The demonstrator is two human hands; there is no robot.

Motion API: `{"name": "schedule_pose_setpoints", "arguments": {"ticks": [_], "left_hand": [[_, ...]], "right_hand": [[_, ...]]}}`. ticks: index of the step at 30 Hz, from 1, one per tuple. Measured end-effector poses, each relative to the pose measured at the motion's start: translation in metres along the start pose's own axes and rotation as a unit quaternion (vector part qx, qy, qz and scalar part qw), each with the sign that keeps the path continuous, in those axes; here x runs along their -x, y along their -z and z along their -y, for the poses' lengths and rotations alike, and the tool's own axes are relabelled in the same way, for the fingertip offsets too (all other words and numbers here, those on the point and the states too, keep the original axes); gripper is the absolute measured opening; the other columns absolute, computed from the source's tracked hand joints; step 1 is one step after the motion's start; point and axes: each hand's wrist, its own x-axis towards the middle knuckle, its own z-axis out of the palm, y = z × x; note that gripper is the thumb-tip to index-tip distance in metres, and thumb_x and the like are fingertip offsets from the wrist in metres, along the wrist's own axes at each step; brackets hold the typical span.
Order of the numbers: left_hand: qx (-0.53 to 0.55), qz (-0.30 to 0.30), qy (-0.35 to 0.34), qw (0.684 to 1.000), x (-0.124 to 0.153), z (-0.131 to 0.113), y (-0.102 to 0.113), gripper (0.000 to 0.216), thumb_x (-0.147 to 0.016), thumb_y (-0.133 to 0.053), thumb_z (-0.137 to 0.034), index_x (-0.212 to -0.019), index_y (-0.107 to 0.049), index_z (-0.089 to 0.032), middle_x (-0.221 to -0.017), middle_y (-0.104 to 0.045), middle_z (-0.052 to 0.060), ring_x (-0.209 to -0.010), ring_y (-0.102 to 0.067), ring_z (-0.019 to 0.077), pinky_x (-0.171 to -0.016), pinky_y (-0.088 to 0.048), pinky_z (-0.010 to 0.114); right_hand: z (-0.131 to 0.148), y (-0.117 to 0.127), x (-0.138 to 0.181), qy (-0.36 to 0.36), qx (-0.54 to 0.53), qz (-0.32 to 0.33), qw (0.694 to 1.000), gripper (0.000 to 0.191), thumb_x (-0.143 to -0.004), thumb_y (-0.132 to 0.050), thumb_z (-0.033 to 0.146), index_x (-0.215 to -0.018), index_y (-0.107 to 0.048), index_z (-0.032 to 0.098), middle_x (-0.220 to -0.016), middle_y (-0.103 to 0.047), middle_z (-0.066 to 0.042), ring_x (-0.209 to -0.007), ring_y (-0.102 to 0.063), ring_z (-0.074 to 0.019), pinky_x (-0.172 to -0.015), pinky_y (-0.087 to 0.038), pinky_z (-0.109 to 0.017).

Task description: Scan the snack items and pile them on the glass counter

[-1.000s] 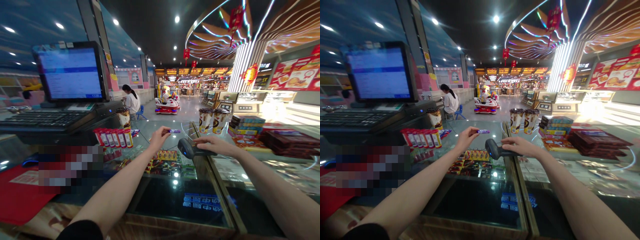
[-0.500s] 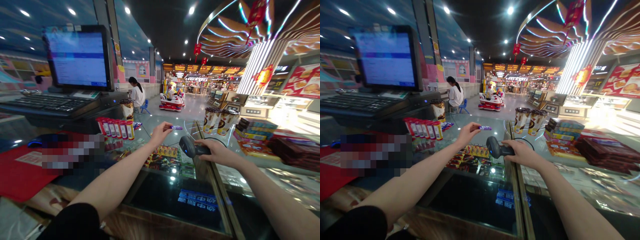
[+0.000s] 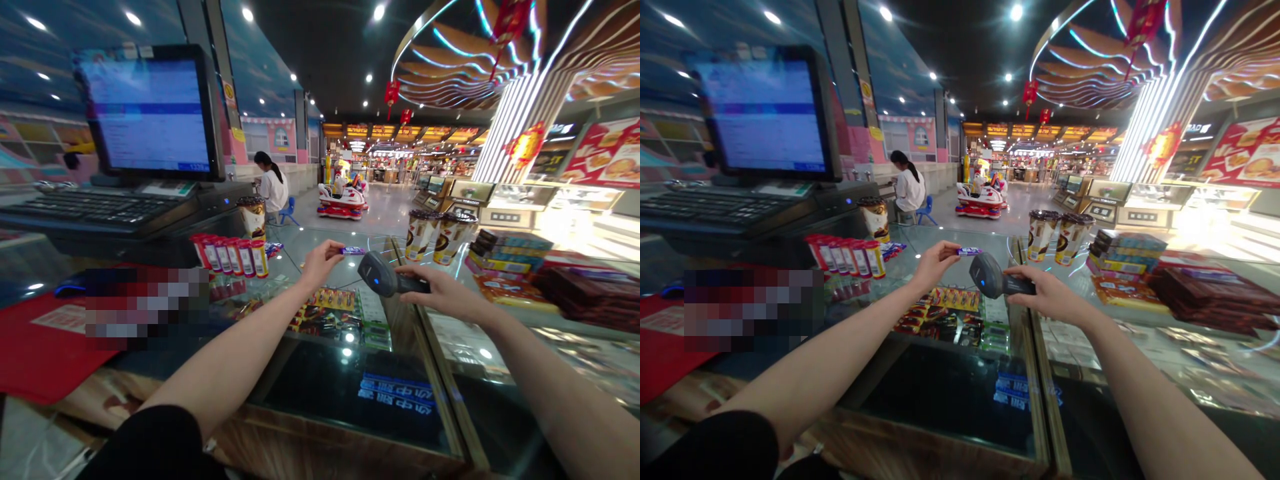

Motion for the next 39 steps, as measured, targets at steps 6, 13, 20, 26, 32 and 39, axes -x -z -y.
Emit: {"name": "schedule_pose_setpoints", "arguments": {"ticks": [6,13,20,26,32,39], "left_hand": [[-0.008,0.003,-0.003,1.0,-0.0002,0.0015,0.001,0.021,-0.077,-0.068,-0.013,-0.098,-0.067,-0.016,-0.094,-0.073,0.006,-0.091,-0.07,0.0186,-0.09,-0.054,0.037],[-0.018,0.001,0.004,1.0,-0.0002,0.001,0.0016,0.022,-0.077,-0.069,-0.013,-0.098,-0.067,-0.017,-0.096,-0.073,0.006,-0.092,-0.07,0.0186,-0.092,-0.054,0.038],[-0.016,0.005,0.004,1.0,-0.001,0.0019,0.0014,0.022,-0.077,-0.069,-0.014,-0.099,-0.066,-0.016,-0.096,-0.073,0.007,-0.093,-0.07,0.0189,-0.091,-0.054,0.038],[-0.013,0.005,0.002,1.0,-0.0002,0.0002,0.0015,0.022,-0.077,-0.068,-0.014,-0.099,-0.067,-0.017,-0.096,-0.073,0.006,-0.093,-0.07,0.0186,-0.091,-0.054,0.037],[-0.006,0.004,-0.002,1.0,-0.0001,0.0006,0.0014,0.021,-0.077,-0.069,-0.015,-0.098,-0.067,-0.017,-0.094,-0.073,0.006,-0.091,-0.07,0.0183,-0.09,-0.054,0.037],[-0.042,-0.003,0.005,0.999,-0.0002,0.0007,0.0021,0.024,-0.076,-0.068,-0.016,-0.1,-0.069,-0.019,-0.099,-0.075,0.006,-0.097,-0.07,0.0219,-0.092,-0.053,0.038]], "right_hand": [[0.005,0.0,0.0001,-0.004,0.002,0.01,1.0,0.052,-0.079,-0.069,0.046,-0.124,-0.061,0.022,-0.121,-0.068,-0.007,-0.112,-0.063,-0.0285,-0.099,-0.048,-0.044],[0.0071,-0.0004,0.0004,-0.012,0.004,0.015,1.0,0.052,-0.078,-0.068,0.046,-0.123,-0.061,0.021,-0.12,-0.069,-0.007,-0.111,-0.063,-0.0276,-0.097,-0.049,-0.042],[0.0086,0.0,0.0005,-0.005,0.015,0.022,1.0,0.052,-0.079,-0.067,0.046,-0.124,-0.06,0.02,-0.117,-0.069,-0.008,-0.108,-0.063,-0.027,-0.095,-0.048,-0.042],[0.0085,0.0002,0.0007,-0.002,0.013,0.029,0.999,0.049,-0.08,-0.067,0.045,-0.123,-0.06,0.021,-0.113,-0.069,-0.007,-0.104,-0.063,-0.0261,-0.093,-0.048,-0.041],[0.0077,0.0,0.0006,-0.003,0.013,0.027,1.0,0.049,-0.08,-0.068,0.044,-0.123,-0.06,0.023,-0.114,-0.069,-0.007,-0.105,-0.062,-0.0277,-0.095,-0.048,-0.043],[0.0063,0.0,0.0005,0.009,0.01,0.027,1.0,0.048,-0.079,-0.069,0.043,-0.122,-0.061,0.022,-0.114,-0.069,-0.007,-0.104,-0.063,-0.0266,-0.092,-0.048,-0.041]]}}
